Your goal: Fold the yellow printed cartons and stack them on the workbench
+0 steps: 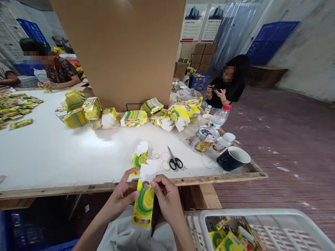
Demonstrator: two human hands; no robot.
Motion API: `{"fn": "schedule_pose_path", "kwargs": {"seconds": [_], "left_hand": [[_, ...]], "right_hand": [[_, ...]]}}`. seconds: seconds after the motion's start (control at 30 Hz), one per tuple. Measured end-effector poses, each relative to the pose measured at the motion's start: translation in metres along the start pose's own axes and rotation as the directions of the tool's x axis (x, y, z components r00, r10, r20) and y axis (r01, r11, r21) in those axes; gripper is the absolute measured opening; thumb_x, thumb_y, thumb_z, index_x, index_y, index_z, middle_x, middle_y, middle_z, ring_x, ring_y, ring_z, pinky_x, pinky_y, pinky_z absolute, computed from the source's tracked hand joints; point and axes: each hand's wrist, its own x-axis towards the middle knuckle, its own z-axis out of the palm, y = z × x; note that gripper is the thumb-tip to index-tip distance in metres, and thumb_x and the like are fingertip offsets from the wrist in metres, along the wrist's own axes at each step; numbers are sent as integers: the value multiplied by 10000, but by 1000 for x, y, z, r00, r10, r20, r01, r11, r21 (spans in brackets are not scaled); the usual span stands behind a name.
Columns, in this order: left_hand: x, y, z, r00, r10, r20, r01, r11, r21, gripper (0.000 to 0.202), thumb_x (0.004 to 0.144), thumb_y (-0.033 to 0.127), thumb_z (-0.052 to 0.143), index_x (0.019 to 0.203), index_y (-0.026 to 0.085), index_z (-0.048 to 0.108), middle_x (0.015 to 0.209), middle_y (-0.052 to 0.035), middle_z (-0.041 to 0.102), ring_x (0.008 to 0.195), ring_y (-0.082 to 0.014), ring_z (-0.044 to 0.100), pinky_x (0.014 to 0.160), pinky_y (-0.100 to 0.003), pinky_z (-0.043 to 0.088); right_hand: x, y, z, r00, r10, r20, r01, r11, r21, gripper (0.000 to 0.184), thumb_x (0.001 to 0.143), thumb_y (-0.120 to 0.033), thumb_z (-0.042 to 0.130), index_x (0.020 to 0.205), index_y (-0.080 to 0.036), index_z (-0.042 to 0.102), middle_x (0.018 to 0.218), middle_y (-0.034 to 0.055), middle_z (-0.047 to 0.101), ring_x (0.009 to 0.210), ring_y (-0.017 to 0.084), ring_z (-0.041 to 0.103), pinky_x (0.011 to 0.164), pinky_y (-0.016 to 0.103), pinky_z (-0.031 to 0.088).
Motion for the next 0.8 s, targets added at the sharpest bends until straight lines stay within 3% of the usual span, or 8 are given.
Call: {"fn": "schedule_pose_path", "kwargs": {"seconds": [0.07, 0.13, 0.23, 0.3, 0.37, 0.47, 0.63, 0.8], "left_hand": [[1, 0, 0, 1000, -19, -8, 19, 1000, 22, 607, 859, 317, 668, 1367, 245, 343, 966, -79, 700, 815, -184, 664, 714, -289, 529], [2, 1, -1, 998, -42, -40, 45, 996, 77, 516, 848, 327, 676, 1303, 212, 463, 998, -100, 704, 850, -202, 670, 724, -293, 535], [4, 0, -1, 992, -25, -128, 45, 986, 162, 414, 833, 341, 682, 1207, 200, 575, 1065, -120, 701, 837, -214, 677, 679, -284, 542], [4, -1, -1, 986, 22, -168, 12, 979, 203, 398, 834, 345, 674, 1199, 204, 601, 1142, -136, 683, 868, -231, 682, 703, -303, 552], [4, -2, 0, 985, 66, -157, -28, 971, 236, 399, 847, 333, 657, 1222, 204, 608, 1184, -142, 676, 958, -251, 672, 810, -337, 543], [2, -3, 1, 993, 69, -91, -44, 965, 259, 416, 886, 322, 606, 1285, 208, 579, 1167, -135, 700, 1040, -251, 651, 930, -353, 494], [1, 0, 3, 994, 9, -109, 7, 989, 146, 464, 873, 339, 629, 1310, 216, 537, 1070, -117, 738, 902, -236, 693, 759, -310, 539], [3, 4, 6, 990, -37, -133, 39, 999, 6, 454, 826, 333, 692, 1238, 205, 549, 1016, -110, 754, 744, -225, 718, 620, -287, 541]], "right_hand": [[0, 2, 1, 997, -17, -77, 18, 1000, 12, 185, 857, -388, 642, 938, -223, 624, 764, 5, 636, 702, 161, 592, 638, 233, 475], [0, 0, -1, 990, -30, -138, 30, 1000, 1, 253, 853, -384, 642, 1059, -238, 624, 843, 30, 681, 787, 189, 637, 707, 268, 505], [-1, -6, -6, 988, -52, -143, 45, 998, -52, 261, 884, -430, 574, 936, -218, 717, 912, 74, 702, 901, 230, 640, 810, 323, 502], [-1, -9, -8, 997, 15, -72, -19, 998, -55, 291, 862, -442, 595, 957, -203, 733, 796, 48, 669, 788, 212, 625, 732, 309, 505], [-3, -10, -8, 993, 115, 10, -114, 991, -71, 351, 820, -400, 648, 1103, -195, 688, 647, -22, 562, 617, 161, 549, 594, 259, 468], [-4, -7, -2, 990, 142, 8, -139, 978, -155, 344, 810, -315, 632, 1132, -194, 631, 579, -74, 429, 531, 122, 434, 512, 216, 377], [-5, -7, 11, 994, 113, -9, -111, 959, -261, 293, 812, -284, 596, 1094, -208, 573, 546, -96, 387, 496, 122, 396, 493, 221, 309], [-8, -9, 10, 993, 109, 34, -100, 971, -219, 316, 834, -334, 614, 1112, -199, 551, 532, -107, 350, 487, 118, 372, 490, 219, 301]]}}
